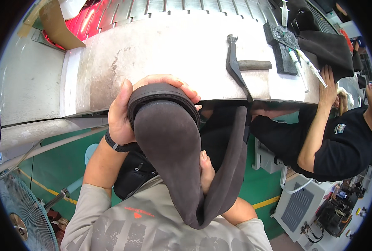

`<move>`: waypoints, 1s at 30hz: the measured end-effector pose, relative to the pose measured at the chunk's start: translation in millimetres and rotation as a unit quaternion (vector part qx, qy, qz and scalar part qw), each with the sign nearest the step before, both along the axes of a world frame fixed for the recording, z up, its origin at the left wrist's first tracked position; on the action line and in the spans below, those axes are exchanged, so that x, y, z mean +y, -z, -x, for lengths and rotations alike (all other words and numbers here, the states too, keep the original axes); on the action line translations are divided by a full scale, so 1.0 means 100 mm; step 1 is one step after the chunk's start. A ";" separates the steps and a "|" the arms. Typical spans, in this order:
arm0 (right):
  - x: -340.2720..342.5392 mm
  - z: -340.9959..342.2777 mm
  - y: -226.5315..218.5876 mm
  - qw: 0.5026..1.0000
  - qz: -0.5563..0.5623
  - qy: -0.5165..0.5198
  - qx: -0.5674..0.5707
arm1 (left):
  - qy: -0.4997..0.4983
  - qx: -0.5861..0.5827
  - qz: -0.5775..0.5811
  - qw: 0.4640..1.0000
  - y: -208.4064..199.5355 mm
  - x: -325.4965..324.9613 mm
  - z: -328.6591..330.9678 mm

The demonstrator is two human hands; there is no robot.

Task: The person takes a shoe sole and a boot upper from a conveyor belt, aligns and presses the sole onto the boot upper by hand, and places the assembled boot back onto the conveyor belt.

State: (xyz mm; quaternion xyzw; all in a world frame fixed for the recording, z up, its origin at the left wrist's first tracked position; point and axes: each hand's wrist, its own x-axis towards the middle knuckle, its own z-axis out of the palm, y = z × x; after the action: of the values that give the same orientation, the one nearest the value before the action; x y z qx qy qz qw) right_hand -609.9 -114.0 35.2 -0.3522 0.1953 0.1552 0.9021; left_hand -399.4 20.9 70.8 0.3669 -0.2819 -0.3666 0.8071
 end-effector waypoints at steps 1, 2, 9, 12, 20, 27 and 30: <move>0.01 -0.01 0.01 1.000 0.022 0.004 0.010 | 0.001 0.001 0.000 1.000 -0.02 0.00 0.01; 0.03 -0.01 0.01 0.999 0.044 0.007 0.019 | 0.000 0.001 -0.006 1.000 -0.04 0.00 0.01; 0.04 -0.01 0.06 0.996 0.082 0.022 -0.028 | -0.002 0.021 0.005 1.000 -0.07 0.01 0.04; 0.01 0.04 0.12 0.997 0.037 0.018 -0.059 | 0.001 0.025 0.003 1.000 -0.08 0.01 0.05; 0.04 0.05 0.15 0.998 0.042 0.040 -0.036 | 0.002 0.015 -0.003 1.000 -0.08 0.02 0.05; 0.03 0.02 0.11 0.998 0.031 0.034 -0.044 | 0.008 0.015 0.001 1.000 -0.05 0.01 0.04; 0.01 -0.01 0.06 0.999 0.028 0.028 -0.028 | 0.009 0.008 -0.005 1.000 -0.06 0.03 0.05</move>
State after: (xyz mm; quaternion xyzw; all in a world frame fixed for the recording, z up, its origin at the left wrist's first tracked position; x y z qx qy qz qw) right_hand -609.1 -112.6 28.8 -0.3759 0.1845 0.1142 0.9009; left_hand -404.0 24.2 76.5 0.3652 -0.2772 -0.3780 0.8043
